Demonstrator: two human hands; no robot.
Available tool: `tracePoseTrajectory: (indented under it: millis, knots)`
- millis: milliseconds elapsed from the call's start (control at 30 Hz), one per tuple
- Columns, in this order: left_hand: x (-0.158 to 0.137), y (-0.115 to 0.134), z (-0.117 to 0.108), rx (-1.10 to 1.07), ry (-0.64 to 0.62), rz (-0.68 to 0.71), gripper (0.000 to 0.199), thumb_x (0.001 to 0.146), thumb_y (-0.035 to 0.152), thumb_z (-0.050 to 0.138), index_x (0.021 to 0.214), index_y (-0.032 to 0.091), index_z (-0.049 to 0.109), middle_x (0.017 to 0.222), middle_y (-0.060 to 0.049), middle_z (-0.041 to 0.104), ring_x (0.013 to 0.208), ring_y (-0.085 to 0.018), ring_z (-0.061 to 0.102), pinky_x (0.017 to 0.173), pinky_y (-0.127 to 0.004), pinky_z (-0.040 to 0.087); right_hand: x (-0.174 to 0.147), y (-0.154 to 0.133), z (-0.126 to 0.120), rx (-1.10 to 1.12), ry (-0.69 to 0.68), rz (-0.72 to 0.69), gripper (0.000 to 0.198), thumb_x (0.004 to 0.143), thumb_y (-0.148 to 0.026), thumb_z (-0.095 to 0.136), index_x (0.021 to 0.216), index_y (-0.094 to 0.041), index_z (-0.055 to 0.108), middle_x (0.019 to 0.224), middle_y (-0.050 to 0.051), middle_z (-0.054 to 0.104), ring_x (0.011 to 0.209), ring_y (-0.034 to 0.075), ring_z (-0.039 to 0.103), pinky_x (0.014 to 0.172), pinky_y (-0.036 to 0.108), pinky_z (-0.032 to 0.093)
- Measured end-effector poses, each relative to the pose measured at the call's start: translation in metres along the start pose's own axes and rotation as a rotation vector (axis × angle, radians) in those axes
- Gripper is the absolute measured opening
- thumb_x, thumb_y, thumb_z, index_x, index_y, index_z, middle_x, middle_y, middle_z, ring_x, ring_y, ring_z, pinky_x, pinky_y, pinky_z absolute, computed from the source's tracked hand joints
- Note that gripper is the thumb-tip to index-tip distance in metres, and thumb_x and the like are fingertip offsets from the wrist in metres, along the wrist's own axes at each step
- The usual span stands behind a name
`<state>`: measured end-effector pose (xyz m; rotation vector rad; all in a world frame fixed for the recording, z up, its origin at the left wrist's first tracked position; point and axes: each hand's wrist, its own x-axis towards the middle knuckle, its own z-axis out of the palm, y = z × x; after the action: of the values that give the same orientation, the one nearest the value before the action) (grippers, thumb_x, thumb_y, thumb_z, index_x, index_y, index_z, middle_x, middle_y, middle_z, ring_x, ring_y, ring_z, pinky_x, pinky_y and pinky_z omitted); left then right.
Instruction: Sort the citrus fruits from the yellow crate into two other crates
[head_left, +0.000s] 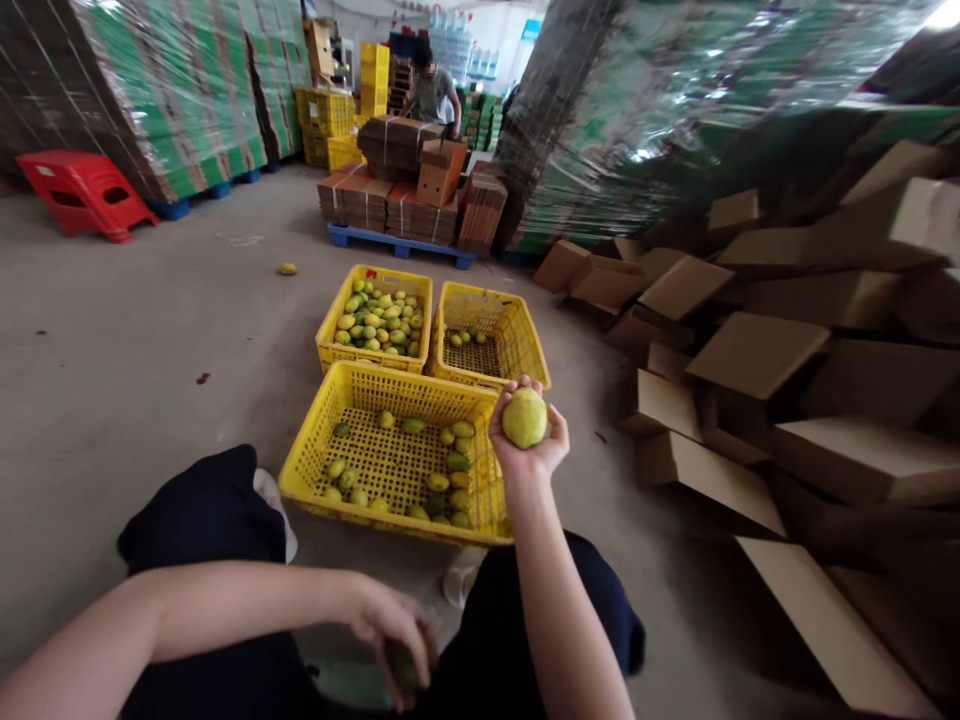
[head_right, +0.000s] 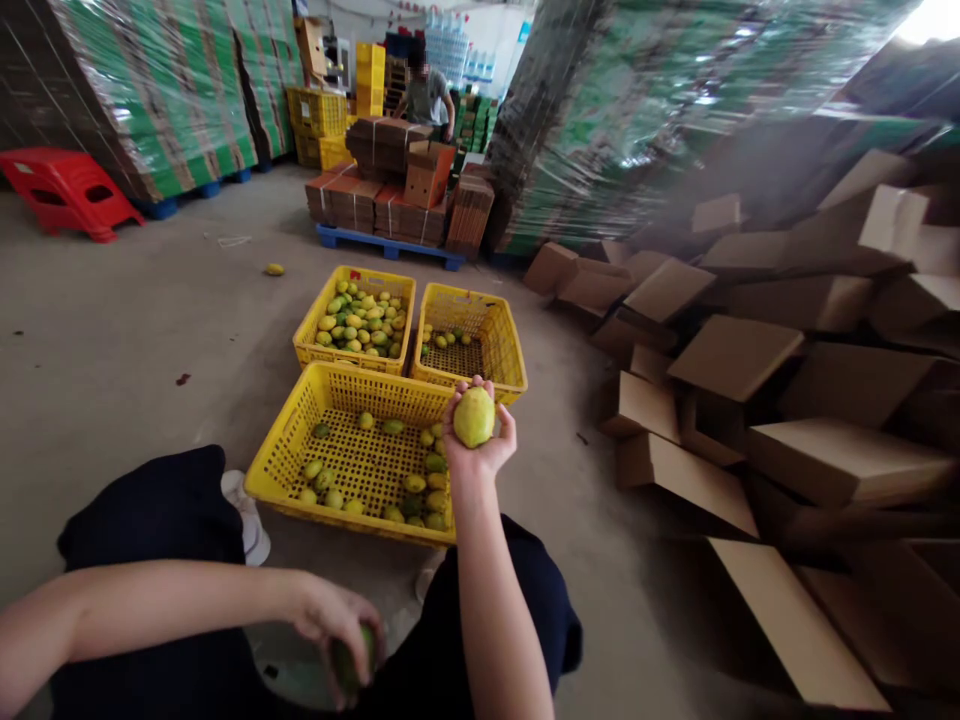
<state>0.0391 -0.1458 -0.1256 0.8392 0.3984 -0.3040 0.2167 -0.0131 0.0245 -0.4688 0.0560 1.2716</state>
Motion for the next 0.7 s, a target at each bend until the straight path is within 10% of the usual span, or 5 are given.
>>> tracePoseTrajectory:
  millis: [167, 300, 433, 600, 700]
  knots:
    - [-0.024, 0.02, -0.023, 0.118, 0.104, 0.063, 0.013, 0.069, 0.028, 0.071, 0.058, 0.027, 0.065, 0.057, 0.003, 0.061, 0.043, -0.017, 0.064, 0.05, -0.031, 0.053, -0.011, -0.02, -0.006, -0.048, 0.041, -0.024, 0.034, 0.069, -0.022, 0.048, 0.098, -0.022, 0.065, 0.086, 0.0, 0.074, 0.081, 0.014, 0.07, 0.065, 0.024, 0.06]
    - [-0.088, 0.131, -0.066, -0.246, 0.689, 0.599, 0.01, 0.077, 0.025, 0.069, 0.085, 0.021, 0.068, 0.096, -0.009, 0.071, 0.084, -0.022, 0.073, 0.079, -0.04, 0.058, -0.018, -0.03, -0.013, -0.087, 0.045, -0.028, 0.032, 0.067, -0.021, 0.05, 0.095, -0.024, 0.065, 0.086, 0.0, 0.074, 0.08, 0.014, 0.07, 0.064, 0.025, 0.06]
    - [-0.146, 0.186, -0.093, -0.501, 1.27, 0.867, 0.029, 0.076, 0.017, 0.067, 0.103, 0.028, 0.063, 0.141, -0.007, 0.053, 0.139, -0.025, 0.04, 0.103, -0.047, 0.044, -0.022, -0.04, -0.018, -0.062, 0.105, -0.036, 0.034, 0.067, -0.019, 0.049, 0.097, -0.021, 0.065, 0.086, 0.002, 0.074, 0.079, 0.016, 0.071, 0.063, 0.026, 0.061]
    - [-0.15, 0.164, -0.085, -0.225, 1.351, 0.702, 0.022, 0.066, 0.014, 0.074, 0.085, 0.024, 0.069, 0.14, -0.008, 0.056, 0.145, -0.024, 0.028, 0.117, -0.041, 0.019, -0.017, -0.031, -0.034, -0.304, 0.02, 0.053, 0.023, 0.068, -0.017, 0.056, 0.089, -0.016, 0.066, 0.083, 0.005, 0.075, 0.073, 0.019, 0.072, 0.063, 0.03, 0.062]
    - [-0.137, 0.146, -0.078, -0.109, 1.319, 0.486, 0.024, 0.057, 0.01, 0.077, 0.076, 0.023, 0.07, 0.121, -0.008, 0.068, 0.142, -0.027, 0.034, 0.117, -0.037, 0.021, -0.026, -0.001, -0.066, -0.632, -0.106, 0.367, 0.014, 0.069, -0.02, 0.065, 0.082, -0.015, 0.067, 0.074, 0.004, 0.073, 0.064, 0.018, 0.071, 0.057, 0.028, 0.06]
